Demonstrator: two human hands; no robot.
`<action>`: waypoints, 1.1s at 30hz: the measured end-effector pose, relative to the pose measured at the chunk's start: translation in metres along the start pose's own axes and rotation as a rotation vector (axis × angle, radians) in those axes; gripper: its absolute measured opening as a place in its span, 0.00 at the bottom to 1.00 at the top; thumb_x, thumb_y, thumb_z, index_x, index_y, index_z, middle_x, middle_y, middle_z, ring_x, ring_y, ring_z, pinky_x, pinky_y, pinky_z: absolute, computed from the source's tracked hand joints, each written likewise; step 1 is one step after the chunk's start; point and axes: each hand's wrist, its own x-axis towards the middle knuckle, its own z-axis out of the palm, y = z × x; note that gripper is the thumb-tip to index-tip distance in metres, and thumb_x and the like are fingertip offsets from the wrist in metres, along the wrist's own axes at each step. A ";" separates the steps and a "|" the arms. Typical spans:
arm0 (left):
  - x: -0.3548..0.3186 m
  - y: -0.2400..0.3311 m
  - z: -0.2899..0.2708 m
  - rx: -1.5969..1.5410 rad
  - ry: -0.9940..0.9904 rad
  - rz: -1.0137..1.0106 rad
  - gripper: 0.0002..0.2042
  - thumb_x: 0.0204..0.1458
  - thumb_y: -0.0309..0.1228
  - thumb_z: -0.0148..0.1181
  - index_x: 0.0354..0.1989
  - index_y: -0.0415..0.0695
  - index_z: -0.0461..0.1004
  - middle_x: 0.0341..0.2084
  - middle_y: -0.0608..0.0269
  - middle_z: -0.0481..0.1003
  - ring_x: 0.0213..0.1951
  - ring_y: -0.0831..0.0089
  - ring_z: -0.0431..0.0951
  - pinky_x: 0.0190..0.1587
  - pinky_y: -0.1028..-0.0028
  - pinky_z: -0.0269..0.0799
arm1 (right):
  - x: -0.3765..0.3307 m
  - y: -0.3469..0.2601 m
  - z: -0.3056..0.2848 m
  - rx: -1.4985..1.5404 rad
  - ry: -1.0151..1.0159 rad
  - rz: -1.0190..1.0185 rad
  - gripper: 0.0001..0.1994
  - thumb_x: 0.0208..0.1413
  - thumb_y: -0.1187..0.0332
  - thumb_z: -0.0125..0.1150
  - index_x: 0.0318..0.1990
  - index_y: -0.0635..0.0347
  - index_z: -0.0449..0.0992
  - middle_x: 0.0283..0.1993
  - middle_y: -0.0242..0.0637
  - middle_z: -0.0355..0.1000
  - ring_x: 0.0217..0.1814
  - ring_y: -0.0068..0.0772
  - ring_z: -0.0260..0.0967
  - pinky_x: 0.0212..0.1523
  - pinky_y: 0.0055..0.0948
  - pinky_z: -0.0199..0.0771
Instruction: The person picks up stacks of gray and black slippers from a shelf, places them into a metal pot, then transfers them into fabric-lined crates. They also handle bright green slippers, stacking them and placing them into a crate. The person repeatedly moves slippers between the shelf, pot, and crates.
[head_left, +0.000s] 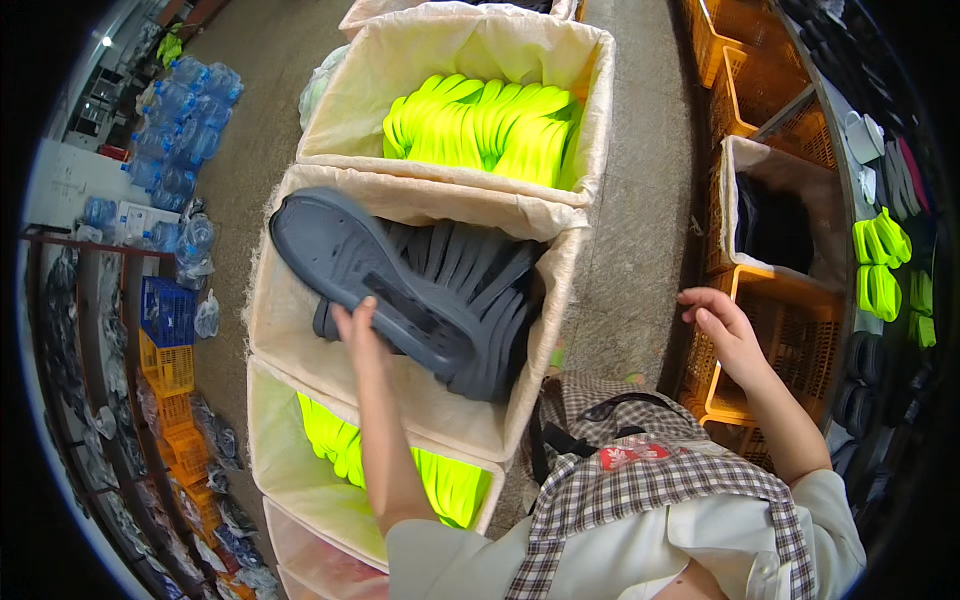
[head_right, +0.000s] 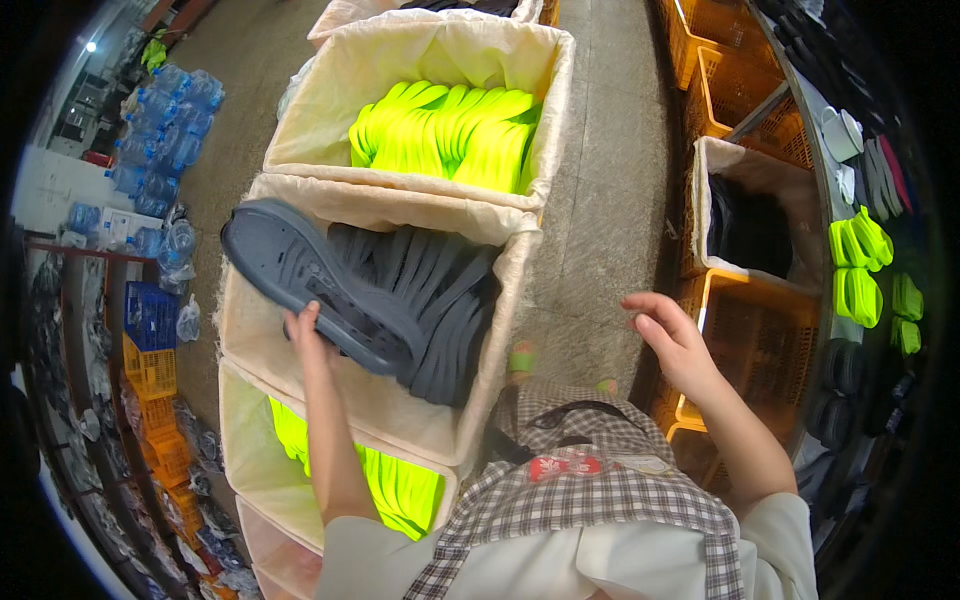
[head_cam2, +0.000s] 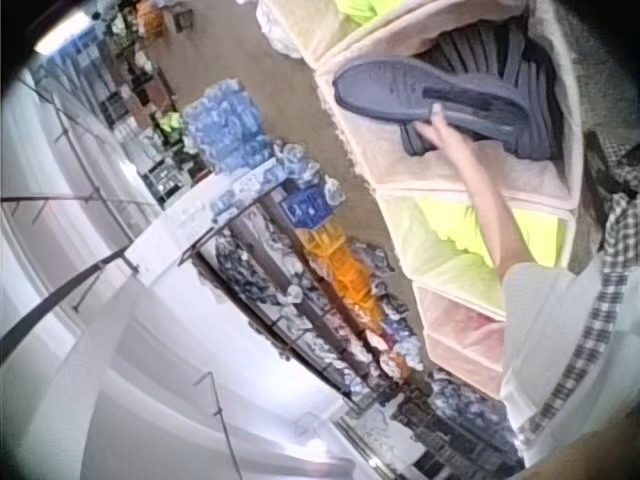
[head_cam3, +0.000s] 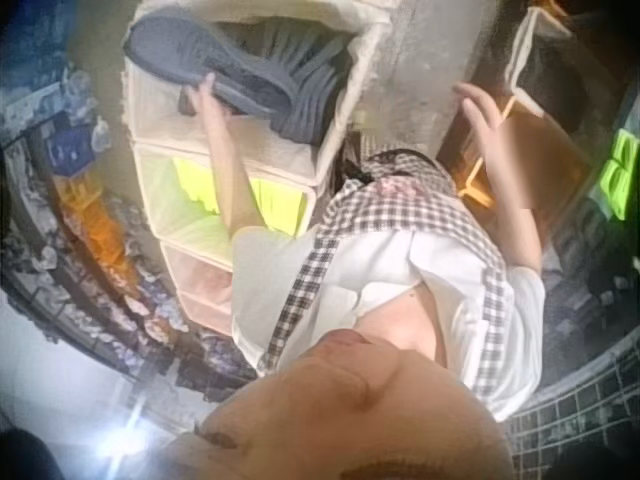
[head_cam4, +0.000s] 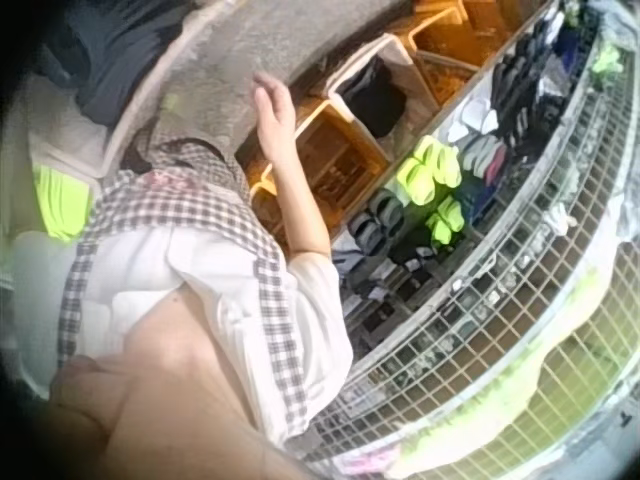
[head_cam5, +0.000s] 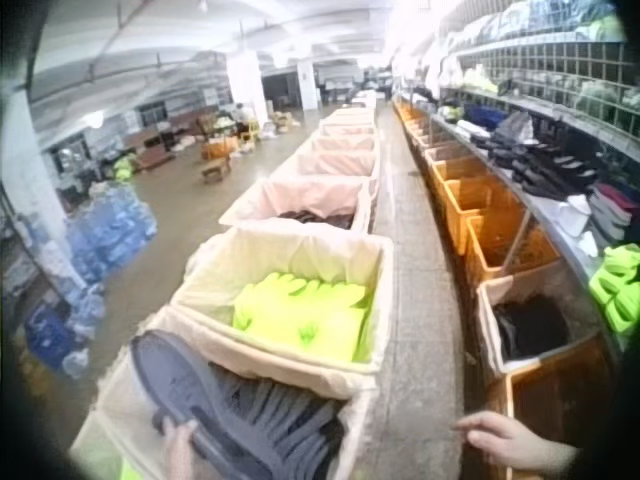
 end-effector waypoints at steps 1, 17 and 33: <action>0.030 -0.003 -0.030 0.232 -0.038 0.127 0.29 0.46 0.32 0.59 0.57 0.35 0.58 0.54 0.47 0.62 0.53 0.57 0.66 0.58 0.63 0.61 | 0.000 0.007 0.002 -0.040 -0.003 0.037 0.13 0.62 0.69 0.48 0.53 0.61 0.68 0.52 0.34 0.68 0.47 0.23 0.64 0.50 0.24 0.64; 0.074 -0.200 -0.134 1.675 -0.417 0.159 0.39 0.36 0.51 0.69 0.59 0.50 0.63 0.62 0.34 0.47 0.63 0.40 0.50 0.62 0.47 0.49 | -0.024 0.029 0.064 -0.520 -0.087 0.358 0.11 0.58 0.70 0.54 0.46 0.65 0.72 0.44 0.42 0.68 0.44 0.34 0.68 0.45 0.29 0.70; 0.106 -0.186 -0.115 1.802 -0.534 0.061 0.46 0.47 0.63 0.52 0.66 0.40 0.49 0.65 0.51 0.53 0.66 0.57 0.52 0.60 0.56 0.60 | -0.033 0.057 0.040 -0.511 -0.048 0.139 0.13 0.59 0.63 0.51 0.46 0.59 0.73 0.44 0.42 0.71 0.50 0.42 0.68 0.50 0.36 0.68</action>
